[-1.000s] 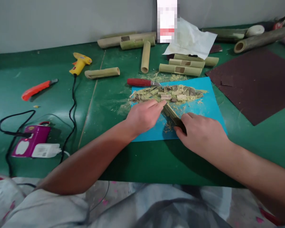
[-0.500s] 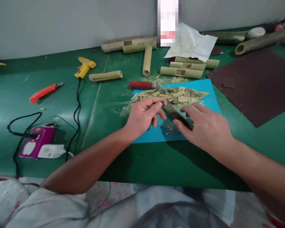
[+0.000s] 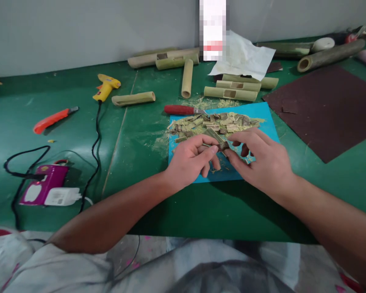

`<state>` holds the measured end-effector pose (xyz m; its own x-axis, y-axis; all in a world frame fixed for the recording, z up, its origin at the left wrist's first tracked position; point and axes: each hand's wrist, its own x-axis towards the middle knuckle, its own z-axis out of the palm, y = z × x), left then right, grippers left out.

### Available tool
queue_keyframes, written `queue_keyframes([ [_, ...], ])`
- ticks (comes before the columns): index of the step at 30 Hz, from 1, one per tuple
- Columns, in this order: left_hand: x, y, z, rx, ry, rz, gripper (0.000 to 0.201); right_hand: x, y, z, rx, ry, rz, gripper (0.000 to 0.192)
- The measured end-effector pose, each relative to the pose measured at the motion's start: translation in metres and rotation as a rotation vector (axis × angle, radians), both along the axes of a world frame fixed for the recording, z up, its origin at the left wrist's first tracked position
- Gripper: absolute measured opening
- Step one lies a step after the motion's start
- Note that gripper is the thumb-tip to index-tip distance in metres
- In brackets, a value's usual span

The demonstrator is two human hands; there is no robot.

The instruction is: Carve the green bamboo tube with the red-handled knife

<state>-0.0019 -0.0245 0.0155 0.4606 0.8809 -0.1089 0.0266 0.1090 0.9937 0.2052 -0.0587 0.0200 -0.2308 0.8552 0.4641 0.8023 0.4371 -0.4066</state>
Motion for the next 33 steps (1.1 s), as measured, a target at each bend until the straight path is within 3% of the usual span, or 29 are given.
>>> queue_keyframes([
  [8, 0.0048, -0.0057, 0.0017, 0.028, -0.047, 0.011, 0.021, -0.0021, -0.0046, 0.002, 0.006, 0.051, 0.054, 0.022],
  [12, 0.0048, -0.0057, 0.0031, 0.17, -0.017, 0.031, 0.012, -0.004, -0.0055, 0.0011, -0.041, 0.146, 0.101, 0.021],
  [16, 0.0013, -0.0059, 0.0031, 0.349, 0.062, 0.028, 0.019, -0.0035, -0.0055, 0.0009, -0.121, 0.218, 0.103, 0.022],
  [21, -0.0013, -0.0065, -0.0006, 0.475, 0.102, 0.059, 0.01, -0.0012, -0.0049, 0.0006, -0.093, 0.269, 0.124, 0.021],
  [28, 0.0012, -0.0079, -0.0007, 0.426, 0.163, 0.127, 0.006, -0.0015, -0.0027, -0.0016, -0.089, 0.292, 0.165, 0.02],
  [33, 0.0009, -0.0081, -0.0017, 0.393, 0.158, 0.119, 0.006, -0.0026, -0.0038, 0.0035, -0.171, 0.36, 0.168, 0.016],
])
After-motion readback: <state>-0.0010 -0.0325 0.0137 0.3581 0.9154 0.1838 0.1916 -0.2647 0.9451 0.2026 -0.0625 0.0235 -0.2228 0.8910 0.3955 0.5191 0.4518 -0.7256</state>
